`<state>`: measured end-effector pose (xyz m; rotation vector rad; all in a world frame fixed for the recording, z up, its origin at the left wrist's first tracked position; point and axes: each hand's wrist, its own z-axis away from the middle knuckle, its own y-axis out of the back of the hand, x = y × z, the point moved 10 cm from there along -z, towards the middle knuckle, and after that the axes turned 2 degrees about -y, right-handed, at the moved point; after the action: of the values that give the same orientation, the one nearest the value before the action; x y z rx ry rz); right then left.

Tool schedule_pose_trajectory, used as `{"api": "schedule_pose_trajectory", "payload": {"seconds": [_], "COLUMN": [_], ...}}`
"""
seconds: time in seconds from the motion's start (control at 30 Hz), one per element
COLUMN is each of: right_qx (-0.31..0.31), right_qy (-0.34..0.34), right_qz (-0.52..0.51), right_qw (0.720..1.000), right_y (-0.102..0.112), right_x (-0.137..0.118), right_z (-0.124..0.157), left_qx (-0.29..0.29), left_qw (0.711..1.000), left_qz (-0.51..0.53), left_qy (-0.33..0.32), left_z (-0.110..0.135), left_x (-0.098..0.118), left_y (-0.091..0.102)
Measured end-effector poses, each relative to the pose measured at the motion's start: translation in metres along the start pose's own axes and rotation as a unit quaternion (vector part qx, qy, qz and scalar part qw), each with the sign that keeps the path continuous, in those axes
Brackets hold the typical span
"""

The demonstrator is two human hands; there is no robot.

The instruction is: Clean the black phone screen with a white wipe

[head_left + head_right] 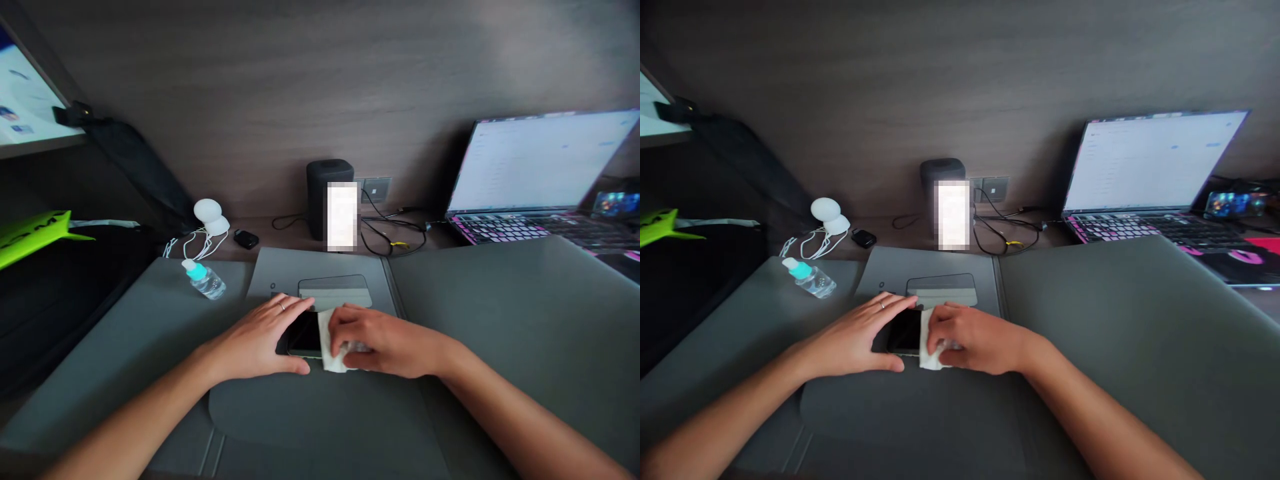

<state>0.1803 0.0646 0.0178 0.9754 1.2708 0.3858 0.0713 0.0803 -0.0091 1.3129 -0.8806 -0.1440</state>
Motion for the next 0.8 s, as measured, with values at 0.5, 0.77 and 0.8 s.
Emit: {"api": "schedule_pose_trajectory", "payload": {"seconds": [0.5, 0.77, 0.8], "right_qx": [-0.003, -0.022, -0.020], "right_qy": [-0.037, -0.059, -0.053], "right_qz": [-0.063, -0.086, -0.083], "right_qw": [0.997, 0.994, 0.995], "right_y": [0.006, 0.007, 0.008], "right_x": [0.009, 0.015, 0.014], "right_z": [0.005, 0.011, 0.010], "left_qx": [0.029, 0.016, 0.014], "left_qw": [0.999, 1.000, 1.000], "left_qz": [0.018, 0.022, 0.023], "left_qy": [0.002, 0.000, 0.000], "left_z": [0.002, 0.001, 0.001], "left_x": [-0.004, -0.003, -0.003], "left_y": [0.017, 0.017, 0.017]}}
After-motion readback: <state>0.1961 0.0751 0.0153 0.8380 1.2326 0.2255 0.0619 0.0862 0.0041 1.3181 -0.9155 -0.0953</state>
